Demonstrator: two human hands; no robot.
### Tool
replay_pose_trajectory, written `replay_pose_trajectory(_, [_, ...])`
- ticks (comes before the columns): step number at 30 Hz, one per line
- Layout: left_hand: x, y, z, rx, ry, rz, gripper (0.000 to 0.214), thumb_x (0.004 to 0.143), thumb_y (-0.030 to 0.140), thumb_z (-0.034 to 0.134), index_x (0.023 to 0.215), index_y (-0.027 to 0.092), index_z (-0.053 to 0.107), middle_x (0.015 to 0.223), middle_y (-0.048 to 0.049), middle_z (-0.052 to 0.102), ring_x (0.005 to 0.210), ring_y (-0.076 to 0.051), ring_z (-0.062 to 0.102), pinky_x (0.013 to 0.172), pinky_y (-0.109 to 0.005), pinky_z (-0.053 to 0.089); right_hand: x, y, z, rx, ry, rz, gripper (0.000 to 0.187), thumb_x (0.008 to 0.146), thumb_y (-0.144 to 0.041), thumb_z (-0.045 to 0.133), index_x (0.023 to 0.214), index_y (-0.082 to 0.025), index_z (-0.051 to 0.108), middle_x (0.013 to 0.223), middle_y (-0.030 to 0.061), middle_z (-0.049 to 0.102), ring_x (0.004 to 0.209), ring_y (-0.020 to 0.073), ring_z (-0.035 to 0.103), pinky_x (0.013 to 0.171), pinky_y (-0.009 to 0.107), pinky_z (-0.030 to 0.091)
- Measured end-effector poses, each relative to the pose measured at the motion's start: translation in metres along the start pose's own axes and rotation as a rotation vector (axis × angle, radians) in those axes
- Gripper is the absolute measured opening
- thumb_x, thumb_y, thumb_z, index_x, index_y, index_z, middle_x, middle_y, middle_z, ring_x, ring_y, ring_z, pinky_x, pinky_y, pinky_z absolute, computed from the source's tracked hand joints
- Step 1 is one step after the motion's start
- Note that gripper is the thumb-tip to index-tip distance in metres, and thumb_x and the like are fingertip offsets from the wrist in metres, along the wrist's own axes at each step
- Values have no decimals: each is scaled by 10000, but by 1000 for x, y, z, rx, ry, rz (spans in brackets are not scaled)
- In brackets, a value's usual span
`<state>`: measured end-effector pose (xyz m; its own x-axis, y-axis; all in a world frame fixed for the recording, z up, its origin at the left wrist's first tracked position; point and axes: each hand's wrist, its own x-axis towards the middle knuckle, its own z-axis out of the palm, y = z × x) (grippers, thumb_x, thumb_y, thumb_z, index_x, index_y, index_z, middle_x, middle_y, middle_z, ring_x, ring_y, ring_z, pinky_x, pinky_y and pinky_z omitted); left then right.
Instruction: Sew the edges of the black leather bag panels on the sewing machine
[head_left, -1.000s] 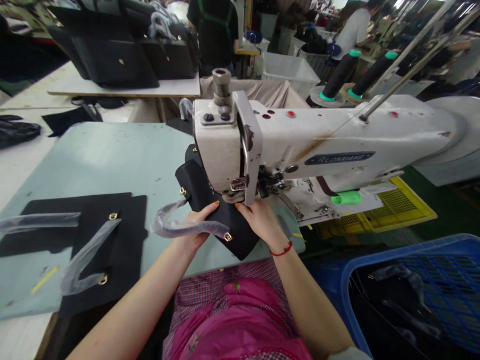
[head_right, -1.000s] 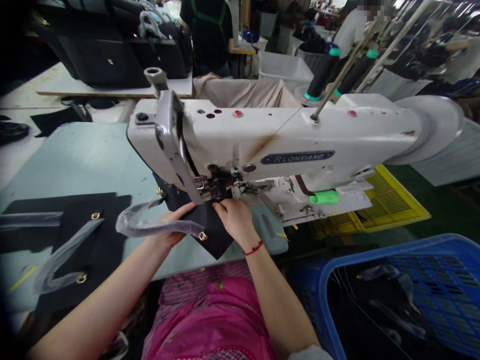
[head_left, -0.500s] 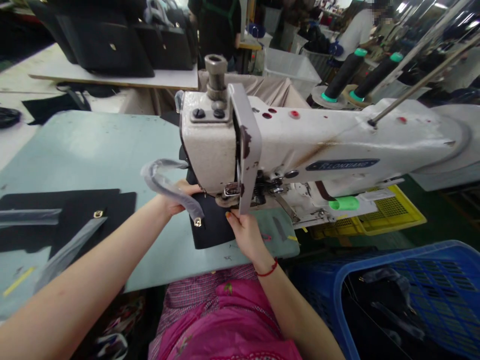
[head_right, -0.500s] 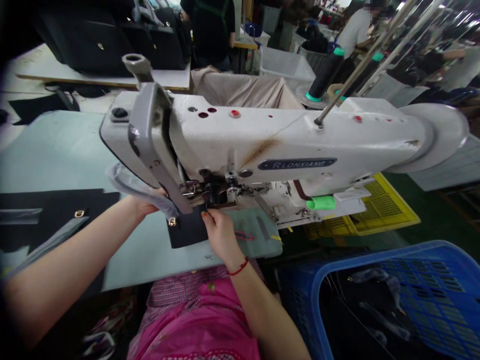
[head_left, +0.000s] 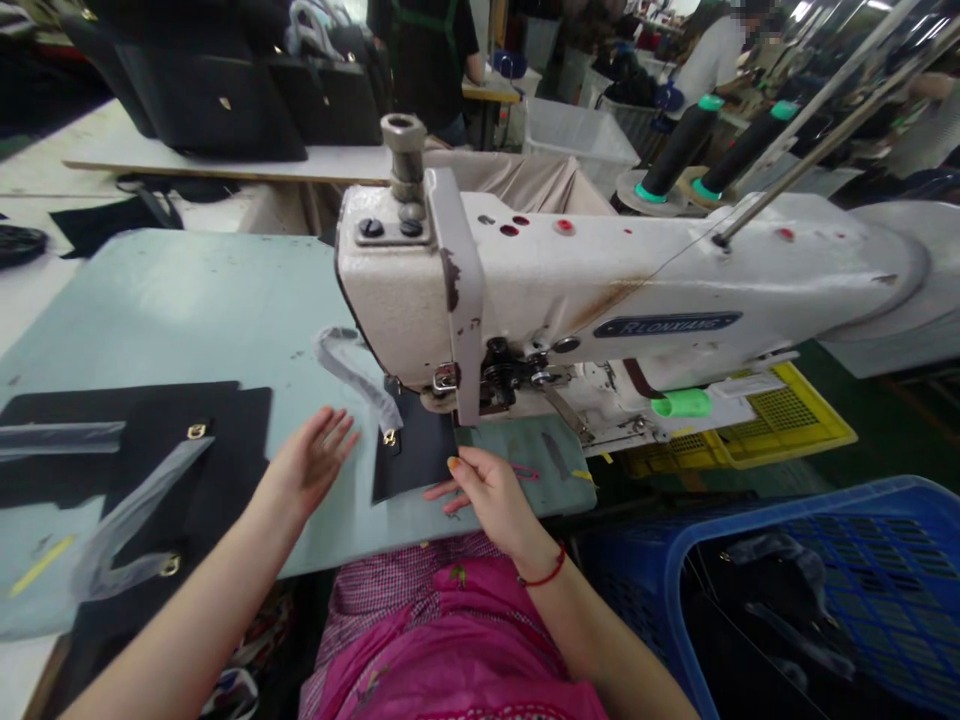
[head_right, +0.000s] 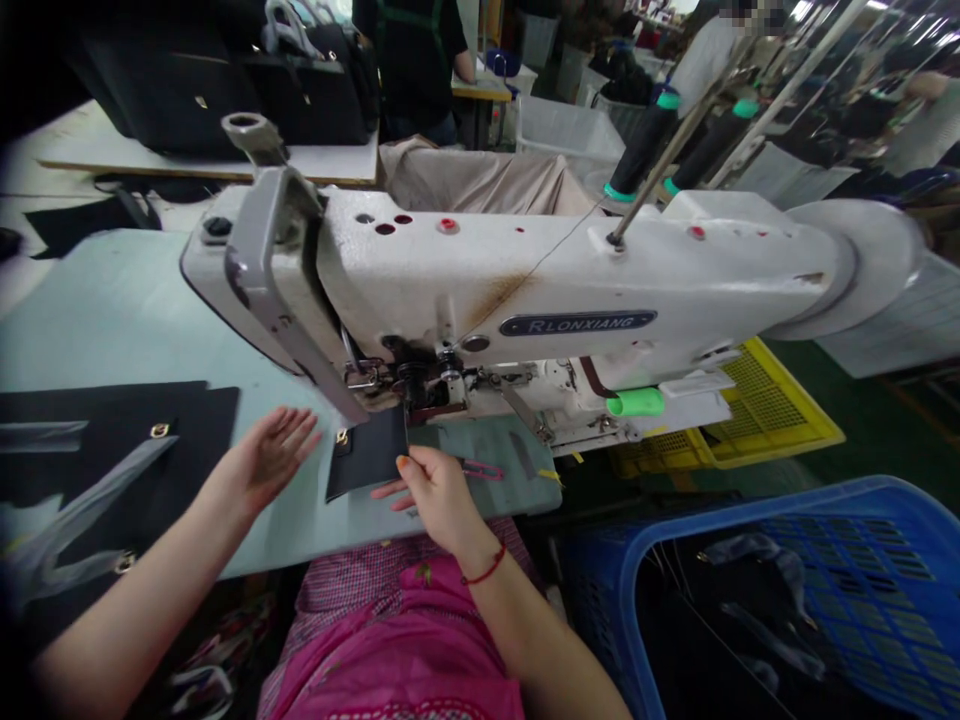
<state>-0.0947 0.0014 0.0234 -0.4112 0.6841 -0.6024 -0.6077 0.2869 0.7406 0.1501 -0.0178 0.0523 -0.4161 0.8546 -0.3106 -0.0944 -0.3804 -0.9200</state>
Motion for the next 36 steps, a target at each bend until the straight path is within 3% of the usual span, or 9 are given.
replay_pose_trajectory(3, [-51, -45, -41, 123, 193, 219, 122, 778, 207, 705, 866, 282, 665, 883, 59, 671, 841, -94, 627, 722, -169, 488, 0, -4, -1, 19, -32, -2, 369, 872, -540, 546, 809, -183, 481, 718, -18, 525, 698, 170, 707, 532, 207, 522])
replay_pose_trajectory(5, [-87, -74, -48, 253, -33, 103, 102, 761, 305, 740, 844, 265, 696, 809, 23, 665, 746, -129, 611, 657, -208, 484, -1, -6, 0, 25, -39, -10, 358, 872, -530, 553, 807, -185, 484, 725, -19, 530, 693, 166, 707, 524, 199, 517])
replay_pose_trajectory(8, [-118, -103, -22, 211, -435, -90, 339, 712, 462, 767, 960, 234, 729, 994, -78, 704, 894, -227, 635, 709, -299, 508, -3, -6, 2, 10, -11, -12, 345, 866, -522, 566, 809, -189, 494, 708, -19, 551, 660, 163, 700, 511, 201, 521])
replay_pose_trajectory(11, [-114, -111, 24, -82, -538, -68, 556, 645, 592, 763, 1049, 214, 707, 1192, -116, 667, 1121, -286, 591, 881, -376, 499, -5, -4, 3, -13, 17, -3, 333, 863, -512, 573, 817, -186, 524, 706, 1, 616, 639, 164, 691, 515, 214, 536])
replay_pose_trajectory(16, [-96, -97, 64, -124, -245, -106, 465, 671, 522, 756, 850, 101, 675, 770, -105, 729, 678, -218, 689, 611, -306, 529, -12, -2, 5, -49, 82, -20, 332, 835, -491, 614, 847, -159, 601, 817, 50, 686, 668, 158, 686, 525, 213, 541])
replay_pose_trajectory(20, [-98, -89, 62, -92, -186, -10, 462, 675, 385, 790, 1020, 115, 645, 930, -109, 734, 721, -213, 703, 607, -304, 547, -20, 0, 4, -2, 49, -19, 373, 858, -516, 580, 917, -150, 622, 860, 74, 716, 674, 150, 697, 511, 191, 522])
replay_pose_trajectory(24, [-97, -89, 59, -45, -199, 62, 509, 675, 421, 785, 1053, 111, 643, 994, -138, 726, 908, -253, 698, 785, -357, 555, -25, 4, 1, 67, 79, 6, 446, 901, -560, 495, 939, -135, 626, 811, 88, 725, 632, 145, 700, 480, 172, 494])
replay_pose_trajectory(29, [-93, -92, 59, -5, -179, 74, 479, 663, 450, 784, 1007, 141, 658, 1023, -115, 718, 887, -234, 685, 796, -349, 543, -22, 3, 2, 52, 113, -15, 447, 897, -569, 499, 905, -135, 607, 763, 72, 716, 556, 124, 663, 454, 174, 478])
replay_pose_trajectory(36, [-83, -92, 46, 158, -261, 65, 398, 679, 526, 744, 706, 148, 623, 623, -16, 616, 542, -151, 547, 551, -294, 481, -11, 2, 7, -119, 122, -86, 396, 910, -511, 515, 755, -151, 574, 634, 13, 649, 491, 88, 596, 428, 154, 391])
